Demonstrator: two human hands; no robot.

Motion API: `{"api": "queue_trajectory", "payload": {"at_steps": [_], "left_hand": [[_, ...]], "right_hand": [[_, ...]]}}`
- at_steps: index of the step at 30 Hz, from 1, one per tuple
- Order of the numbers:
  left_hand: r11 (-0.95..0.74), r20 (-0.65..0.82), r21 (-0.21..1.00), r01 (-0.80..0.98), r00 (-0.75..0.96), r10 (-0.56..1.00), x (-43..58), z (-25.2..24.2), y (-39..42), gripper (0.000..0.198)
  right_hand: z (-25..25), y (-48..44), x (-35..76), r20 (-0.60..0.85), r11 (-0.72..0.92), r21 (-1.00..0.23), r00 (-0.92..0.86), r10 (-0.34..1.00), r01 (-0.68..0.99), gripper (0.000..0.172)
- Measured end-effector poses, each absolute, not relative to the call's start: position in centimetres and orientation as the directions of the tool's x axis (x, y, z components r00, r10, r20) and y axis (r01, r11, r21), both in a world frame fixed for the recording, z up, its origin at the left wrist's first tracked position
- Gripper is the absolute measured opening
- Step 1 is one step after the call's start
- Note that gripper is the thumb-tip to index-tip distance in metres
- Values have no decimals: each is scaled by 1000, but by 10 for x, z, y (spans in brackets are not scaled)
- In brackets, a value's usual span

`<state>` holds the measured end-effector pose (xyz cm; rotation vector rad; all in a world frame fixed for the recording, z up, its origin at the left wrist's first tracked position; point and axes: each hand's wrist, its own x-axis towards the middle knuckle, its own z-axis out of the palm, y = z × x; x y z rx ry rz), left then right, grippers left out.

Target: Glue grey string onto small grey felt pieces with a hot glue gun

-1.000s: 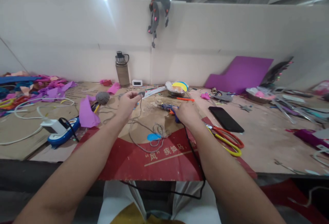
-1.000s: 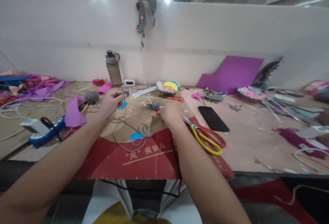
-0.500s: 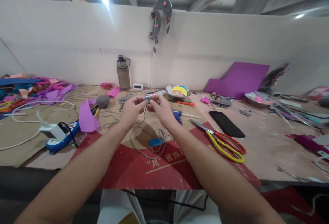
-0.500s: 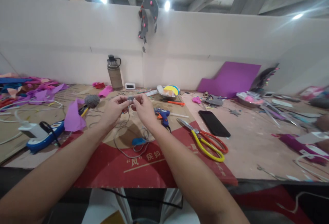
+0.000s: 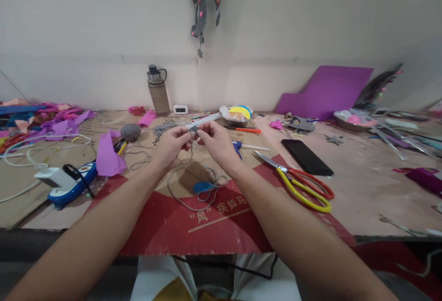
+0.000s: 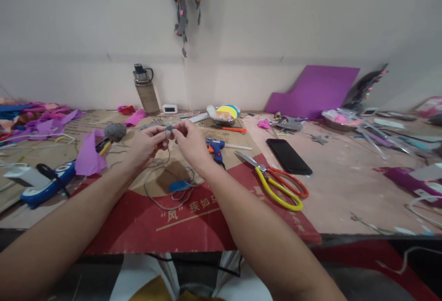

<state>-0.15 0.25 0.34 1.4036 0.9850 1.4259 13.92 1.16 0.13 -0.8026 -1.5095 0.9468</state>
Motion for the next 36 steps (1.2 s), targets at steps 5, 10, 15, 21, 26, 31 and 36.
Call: {"api": "queue_trajectory", "payload": {"at_steps": [5,10,15,21,26,31,36], "left_hand": [[-436,453,884,171,-77,888,-7,2,4,12],[-451,478,863,228,-82,874,-7,3,1,11],[-421,433,898,127,-98,896,-3,3,1,10],[-385,389,921,56,-95,916,-2,4,0,13],[-364,364,931,-1,-60,930,-1,3,-1,14],[-349,348,934,-79,-18,937,1,3,-1,12],[-349,352,931,-111,16,936,4,4,-2,11]], "right_hand": [[1,-1,128,361,347,-928,-104,927,-132,39],[3,-8,126,304,282,-947,-143,942,-151,48],[1,-3,132,421,423,-904,-53,906,52,28],[3,-2,136,544,541,-815,-47,838,207,9],[3,-1,137,562,554,-799,-38,826,232,8],[7,-4,137,529,521,-823,-26,848,227,8],[10,-6,138,492,481,-844,-14,870,237,10]]}}
